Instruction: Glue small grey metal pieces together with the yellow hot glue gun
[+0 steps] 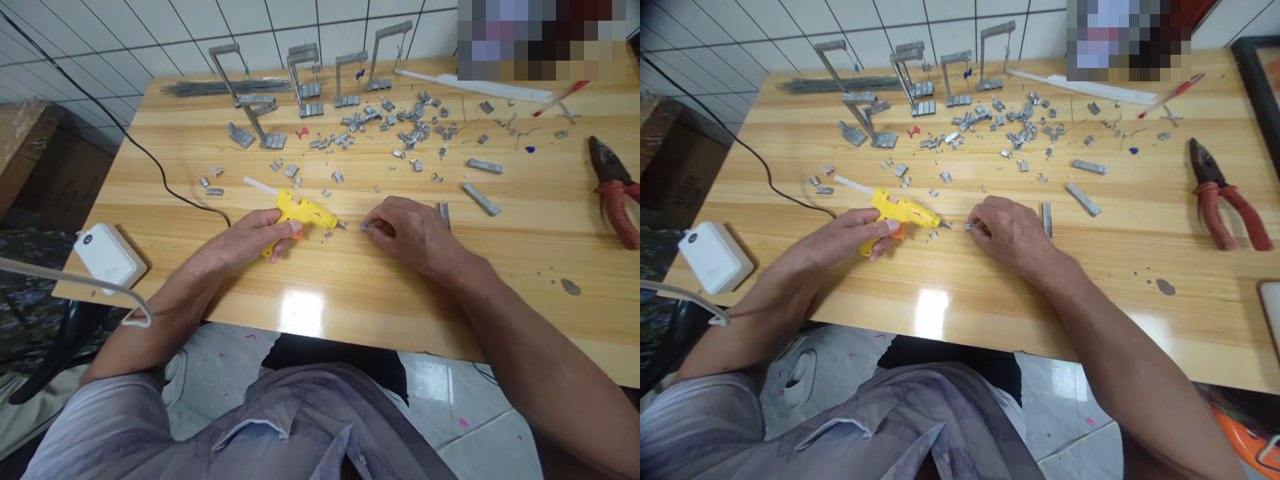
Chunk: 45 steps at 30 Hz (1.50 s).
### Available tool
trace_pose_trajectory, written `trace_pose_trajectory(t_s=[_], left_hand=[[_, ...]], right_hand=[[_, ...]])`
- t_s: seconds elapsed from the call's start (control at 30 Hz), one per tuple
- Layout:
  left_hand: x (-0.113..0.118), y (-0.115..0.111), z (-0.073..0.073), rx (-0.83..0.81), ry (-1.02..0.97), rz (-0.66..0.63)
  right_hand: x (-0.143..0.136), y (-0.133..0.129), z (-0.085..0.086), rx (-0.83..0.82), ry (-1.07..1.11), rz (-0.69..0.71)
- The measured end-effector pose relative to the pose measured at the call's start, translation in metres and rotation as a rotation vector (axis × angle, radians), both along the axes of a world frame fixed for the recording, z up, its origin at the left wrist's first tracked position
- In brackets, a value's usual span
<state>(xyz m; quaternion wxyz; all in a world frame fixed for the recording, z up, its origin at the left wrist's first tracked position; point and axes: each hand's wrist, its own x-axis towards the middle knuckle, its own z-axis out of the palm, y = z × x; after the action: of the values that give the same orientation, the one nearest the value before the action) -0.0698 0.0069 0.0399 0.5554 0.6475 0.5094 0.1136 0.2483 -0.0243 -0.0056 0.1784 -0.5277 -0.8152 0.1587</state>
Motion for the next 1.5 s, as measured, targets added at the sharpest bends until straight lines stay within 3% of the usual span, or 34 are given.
trace_pose_trajectory(t_s=[1.0,1.5], left_hand=[[-0.0001,0.0061,-0.0045,-0.228,-0.113,0.078],[0.0056,0.0006,-0.0032,-0.125,-0.118,0.053]], right_hand=[[0.0012,-0.0006,0.0030,-0.008,-0.005,0.003],[-0.0001,-0.0006,0.0054,-0.020,-0.014,-0.006]])
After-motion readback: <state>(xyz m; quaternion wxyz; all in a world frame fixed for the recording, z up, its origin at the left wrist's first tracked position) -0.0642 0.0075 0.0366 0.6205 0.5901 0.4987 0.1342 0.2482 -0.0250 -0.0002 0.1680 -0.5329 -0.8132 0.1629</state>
